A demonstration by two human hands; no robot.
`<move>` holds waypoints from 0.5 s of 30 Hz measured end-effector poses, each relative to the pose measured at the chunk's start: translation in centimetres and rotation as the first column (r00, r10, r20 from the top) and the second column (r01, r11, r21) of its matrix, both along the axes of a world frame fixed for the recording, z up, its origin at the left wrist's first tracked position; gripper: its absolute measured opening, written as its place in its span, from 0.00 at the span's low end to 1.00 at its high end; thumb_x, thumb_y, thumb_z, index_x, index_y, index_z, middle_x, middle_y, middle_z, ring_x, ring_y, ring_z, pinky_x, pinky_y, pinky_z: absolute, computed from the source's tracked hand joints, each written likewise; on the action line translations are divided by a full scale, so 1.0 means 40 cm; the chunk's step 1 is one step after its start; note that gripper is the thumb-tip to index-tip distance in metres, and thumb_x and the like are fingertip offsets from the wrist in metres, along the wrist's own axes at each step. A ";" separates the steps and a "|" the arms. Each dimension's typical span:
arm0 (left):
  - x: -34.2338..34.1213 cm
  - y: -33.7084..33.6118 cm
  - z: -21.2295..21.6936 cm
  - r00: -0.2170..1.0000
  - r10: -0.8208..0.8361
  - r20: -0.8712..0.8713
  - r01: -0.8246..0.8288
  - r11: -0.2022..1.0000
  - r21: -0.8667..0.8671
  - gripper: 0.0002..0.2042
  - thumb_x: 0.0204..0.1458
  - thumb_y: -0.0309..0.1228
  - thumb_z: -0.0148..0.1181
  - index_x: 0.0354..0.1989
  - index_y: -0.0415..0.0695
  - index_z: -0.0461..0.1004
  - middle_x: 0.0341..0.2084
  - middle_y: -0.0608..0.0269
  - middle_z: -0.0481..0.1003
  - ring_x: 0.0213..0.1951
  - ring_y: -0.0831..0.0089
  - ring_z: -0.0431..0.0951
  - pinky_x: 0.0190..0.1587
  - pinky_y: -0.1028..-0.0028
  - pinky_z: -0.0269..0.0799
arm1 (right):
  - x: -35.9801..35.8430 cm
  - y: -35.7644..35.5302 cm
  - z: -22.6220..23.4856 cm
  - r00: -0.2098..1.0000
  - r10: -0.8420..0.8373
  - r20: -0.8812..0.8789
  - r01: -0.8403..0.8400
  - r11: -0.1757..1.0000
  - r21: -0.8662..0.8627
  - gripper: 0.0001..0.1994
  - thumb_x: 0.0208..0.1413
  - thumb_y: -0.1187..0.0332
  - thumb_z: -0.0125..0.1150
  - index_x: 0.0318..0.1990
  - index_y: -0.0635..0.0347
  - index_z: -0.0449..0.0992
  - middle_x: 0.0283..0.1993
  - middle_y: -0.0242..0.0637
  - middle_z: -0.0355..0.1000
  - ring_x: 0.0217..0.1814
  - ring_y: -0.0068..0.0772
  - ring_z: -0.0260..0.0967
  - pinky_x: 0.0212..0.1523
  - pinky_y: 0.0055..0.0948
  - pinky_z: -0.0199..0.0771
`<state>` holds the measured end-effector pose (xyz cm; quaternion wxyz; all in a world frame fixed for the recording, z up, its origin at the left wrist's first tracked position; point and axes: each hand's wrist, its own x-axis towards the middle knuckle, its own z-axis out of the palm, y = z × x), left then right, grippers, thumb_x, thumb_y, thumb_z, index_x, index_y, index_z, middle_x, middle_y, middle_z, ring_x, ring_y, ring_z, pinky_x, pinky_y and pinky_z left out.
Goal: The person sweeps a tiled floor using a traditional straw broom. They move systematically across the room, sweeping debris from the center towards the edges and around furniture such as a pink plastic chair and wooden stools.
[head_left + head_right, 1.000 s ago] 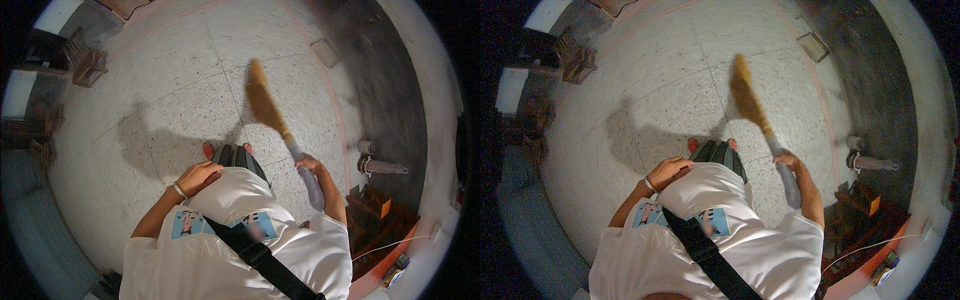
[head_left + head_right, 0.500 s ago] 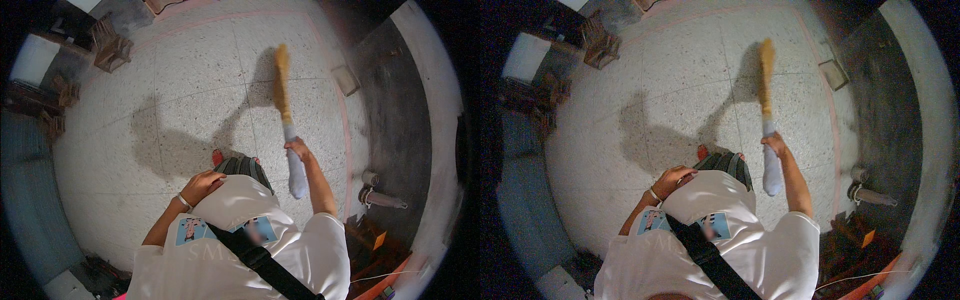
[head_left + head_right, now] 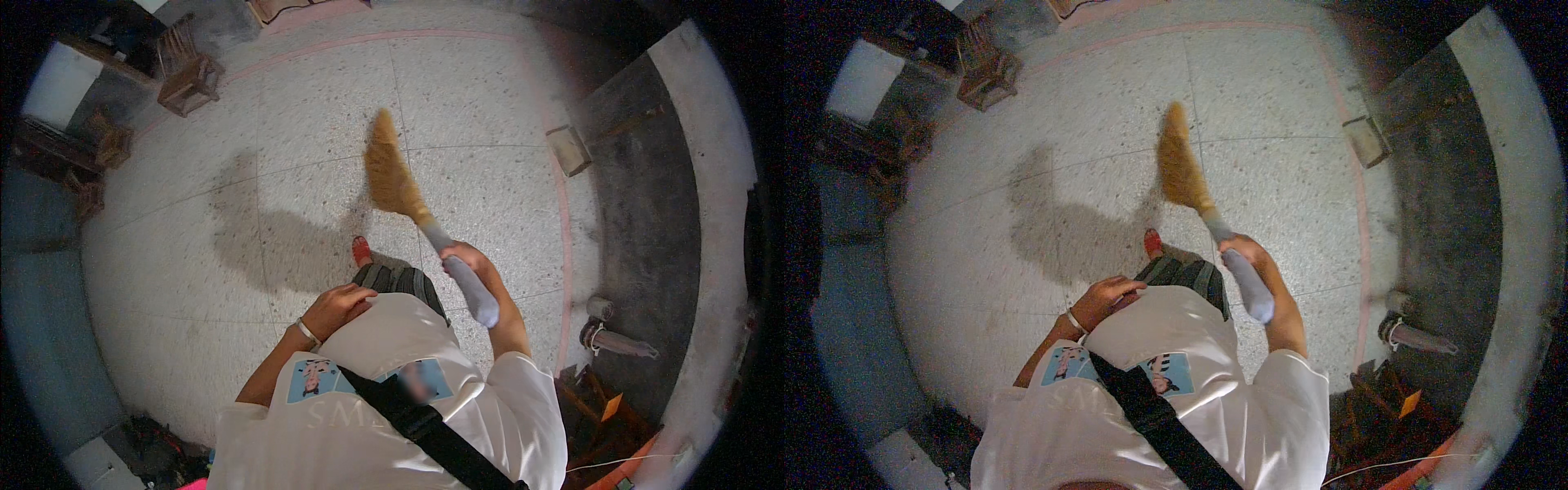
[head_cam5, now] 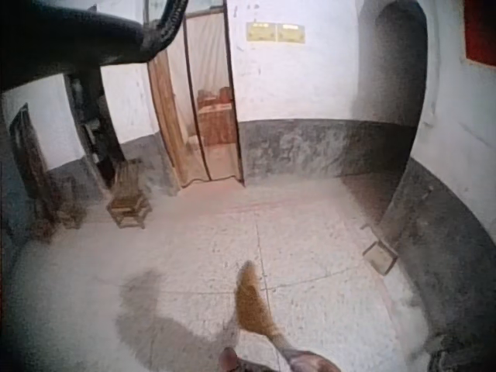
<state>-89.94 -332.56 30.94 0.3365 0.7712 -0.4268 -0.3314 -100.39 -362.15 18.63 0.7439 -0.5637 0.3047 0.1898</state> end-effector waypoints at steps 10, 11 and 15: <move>0.165 0.060 -0.023 0.999 0.010 -0.050 -0.010 1.000 0.001 0.10 0.48 0.30 0.53 0.39 0.43 0.70 0.28 0.53 0.72 0.32 0.57 0.73 0.34 0.65 0.69 | 0.081 -0.151 -0.192 0.928 -0.206 -0.311 0.144 0.967 -0.212 0.11 0.36 0.65 0.58 0.27 0.63 0.69 0.18 0.41 0.68 0.16 0.36 0.65 0.17 0.32 0.66; 0.181 0.068 -0.021 0.998 0.010 -0.062 -0.008 1.000 0.027 0.10 0.48 0.30 0.52 0.39 0.43 0.70 0.28 0.53 0.71 0.32 0.57 0.73 0.34 0.65 0.69 | 0.107 -0.132 -0.194 0.932 -0.218 -0.289 0.166 0.967 -0.194 0.11 0.36 0.65 0.58 0.26 0.63 0.69 0.18 0.41 0.68 0.16 0.35 0.66 0.17 0.32 0.67; 0.235 0.100 -0.051 0.998 -0.004 -0.066 0.006 1.000 0.024 0.10 0.49 0.31 0.51 0.40 0.44 0.70 0.28 0.53 0.71 0.33 0.57 0.72 0.35 0.65 0.68 | 0.232 -0.012 -0.134 0.967 -0.102 -0.232 0.060 0.982 -0.182 0.13 0.36 0.66 0.58 0.29 0.64 0.67 0.19 0.39 0.67 0.15 0.33 0.65 0.17 0.32 0.68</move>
